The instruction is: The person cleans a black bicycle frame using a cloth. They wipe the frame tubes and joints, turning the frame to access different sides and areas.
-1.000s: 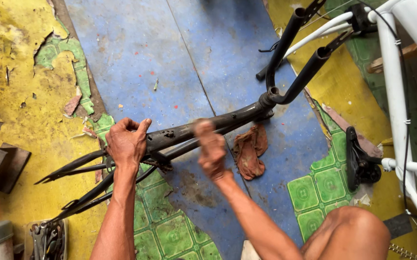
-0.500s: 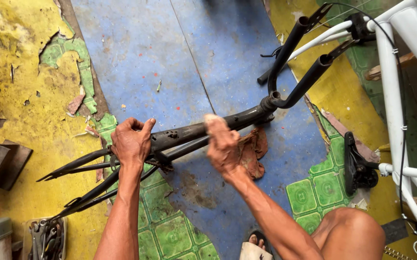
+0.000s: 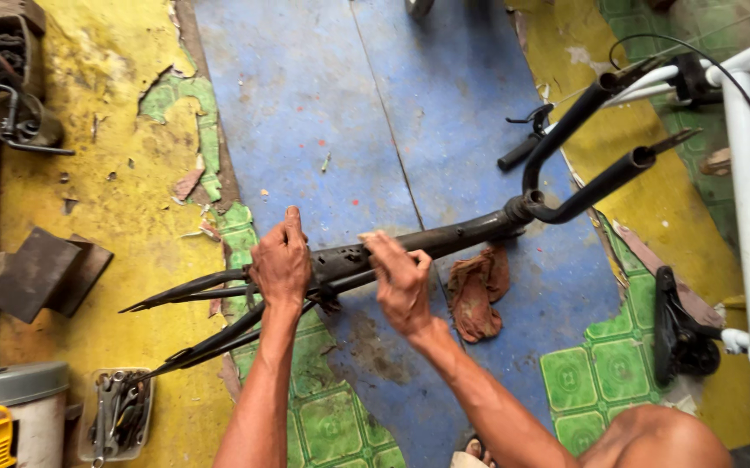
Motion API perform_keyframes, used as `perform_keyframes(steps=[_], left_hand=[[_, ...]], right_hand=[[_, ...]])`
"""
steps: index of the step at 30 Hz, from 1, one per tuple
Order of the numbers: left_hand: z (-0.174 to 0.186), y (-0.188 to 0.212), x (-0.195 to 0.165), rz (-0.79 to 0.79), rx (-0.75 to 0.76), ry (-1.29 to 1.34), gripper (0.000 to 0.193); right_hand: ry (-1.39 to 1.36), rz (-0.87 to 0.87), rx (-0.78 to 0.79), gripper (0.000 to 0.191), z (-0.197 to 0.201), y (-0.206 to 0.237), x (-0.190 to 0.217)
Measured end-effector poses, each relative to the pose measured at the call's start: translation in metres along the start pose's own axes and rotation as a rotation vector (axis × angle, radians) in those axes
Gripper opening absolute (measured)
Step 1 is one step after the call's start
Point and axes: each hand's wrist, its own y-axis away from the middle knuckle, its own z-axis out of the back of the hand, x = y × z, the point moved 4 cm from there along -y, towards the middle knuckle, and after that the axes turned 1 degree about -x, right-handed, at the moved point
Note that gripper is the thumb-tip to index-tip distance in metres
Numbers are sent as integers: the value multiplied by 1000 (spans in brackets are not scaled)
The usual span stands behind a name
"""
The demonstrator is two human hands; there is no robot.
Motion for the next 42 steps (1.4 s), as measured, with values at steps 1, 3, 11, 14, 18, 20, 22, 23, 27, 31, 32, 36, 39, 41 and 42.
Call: perform_keyframes(steps=[1,3,11,14,18,20,22,23,27,31,32,36,39,41,42], left_hand=[[0,-1,2,9,1,53,63],[-2,-5,5,-31,1,61,70],[-9,-10,14,-273,-44,-86,77],[-10,-9,20,-1,55,75,85],[-1,-8,7,-24,53,70,86],[2,-8,4,-22,49,72,86],[3,-8,3,-1,69,62,86],[4,-8,2,-19,57,74,85],[4,-10,1,-55,46,110,84],[3,-10,2,10,74,91,83],[4,-9,1,-2,65,98,83],[8,-5,-1,-32,58,101,84],[8,-5,-1,-24,75,87,85],[8,-6,-1,-23,76,92,85],[8,-6,-1,-34,66,100,85]], right_hand=[[44,67,-25,34,-8,0,16],[137,197,-70,43,-16,-2,49],[72,23,135,38,-19,-28,99],[34,22,130,41,-20,-18,101],[102,-54,168,37,-31,-14,98],[73,-37,146,40,-33,-15,99],[57,-14,128,42,-32,-17,101],[55,12,118,43,-31,-17,102],[62,-145,223,40,-33,-20,95],[62,-28,165,43,-33,-23,99],[62,-3,149,43,-33,-23,100],[91,-94,223,41,-38,-24,98],[58,-133,224,43,-38,-25,98],[43,-68,167,45,-36,-26,100],[31,-33,138,46,-35,-26,102]])
